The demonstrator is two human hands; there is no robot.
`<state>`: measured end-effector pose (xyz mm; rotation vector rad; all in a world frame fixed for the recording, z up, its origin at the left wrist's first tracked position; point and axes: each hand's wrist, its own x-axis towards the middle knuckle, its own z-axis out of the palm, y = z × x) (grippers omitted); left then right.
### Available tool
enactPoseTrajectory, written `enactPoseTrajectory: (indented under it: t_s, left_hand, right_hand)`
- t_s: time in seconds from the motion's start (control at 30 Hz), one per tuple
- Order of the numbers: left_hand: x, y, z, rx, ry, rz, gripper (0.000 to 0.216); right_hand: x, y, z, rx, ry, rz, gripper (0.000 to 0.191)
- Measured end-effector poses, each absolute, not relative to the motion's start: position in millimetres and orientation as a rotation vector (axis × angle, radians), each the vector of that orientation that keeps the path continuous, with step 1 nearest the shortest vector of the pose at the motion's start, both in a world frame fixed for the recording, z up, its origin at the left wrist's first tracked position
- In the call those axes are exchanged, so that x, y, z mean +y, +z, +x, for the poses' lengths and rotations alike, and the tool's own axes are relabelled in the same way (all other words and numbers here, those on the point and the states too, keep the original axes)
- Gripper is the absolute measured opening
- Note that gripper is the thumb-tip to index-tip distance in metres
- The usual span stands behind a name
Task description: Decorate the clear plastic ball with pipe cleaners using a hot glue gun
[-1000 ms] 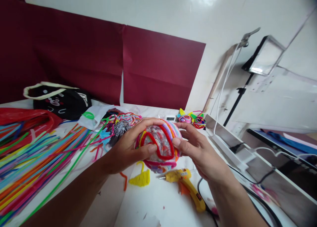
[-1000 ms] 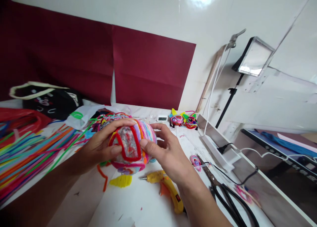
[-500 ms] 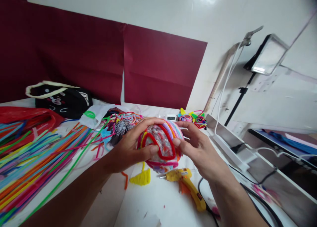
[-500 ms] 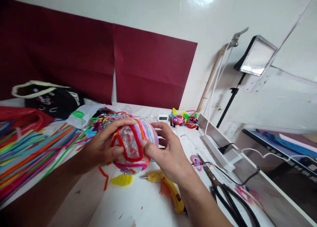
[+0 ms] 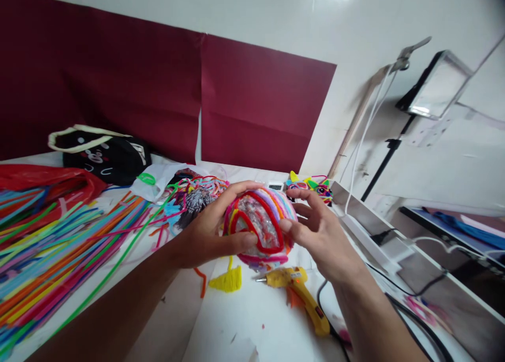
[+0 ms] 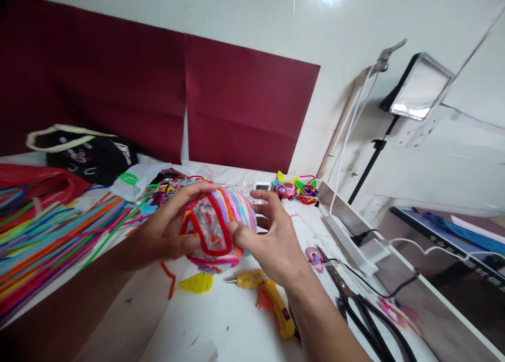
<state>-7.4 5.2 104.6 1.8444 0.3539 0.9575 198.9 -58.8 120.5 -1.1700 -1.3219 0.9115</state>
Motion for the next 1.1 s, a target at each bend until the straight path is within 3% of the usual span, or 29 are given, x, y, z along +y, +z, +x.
enactPoseTrajectory:
  t_s: [0.27, 0.5, 0.77, 1.1]
  left_hand:
    - [2.2, 109.6, -8.0, 0.404, 0.916, 1.905, 0.079]
    - [0.7, 115.3, -6.9, 0.552, 1.063, 2.351, 0.082]
    - [1.7, 115.2, -10.1, 0.598, 0.962, 2.596, 0.095]
    - [6.3, 121.2, -18.2, 0.625, 0.898, 2.329, 0.102]
  right_hand:
    - [-56.3, 119.0, 201.6, -1.335, 0.919, -1.176, 0.060]
    - [-56.5, 118.7, 201.4, -1.339, 0.917, -1.169, 0.062]
    - [-55.1, 117.2, 201.3, -1.347, 0.934, -1.212, 0.062]
    - [-50.9, 113.4, 204.9, -1.309, 0.992, -1.165, 0.059]
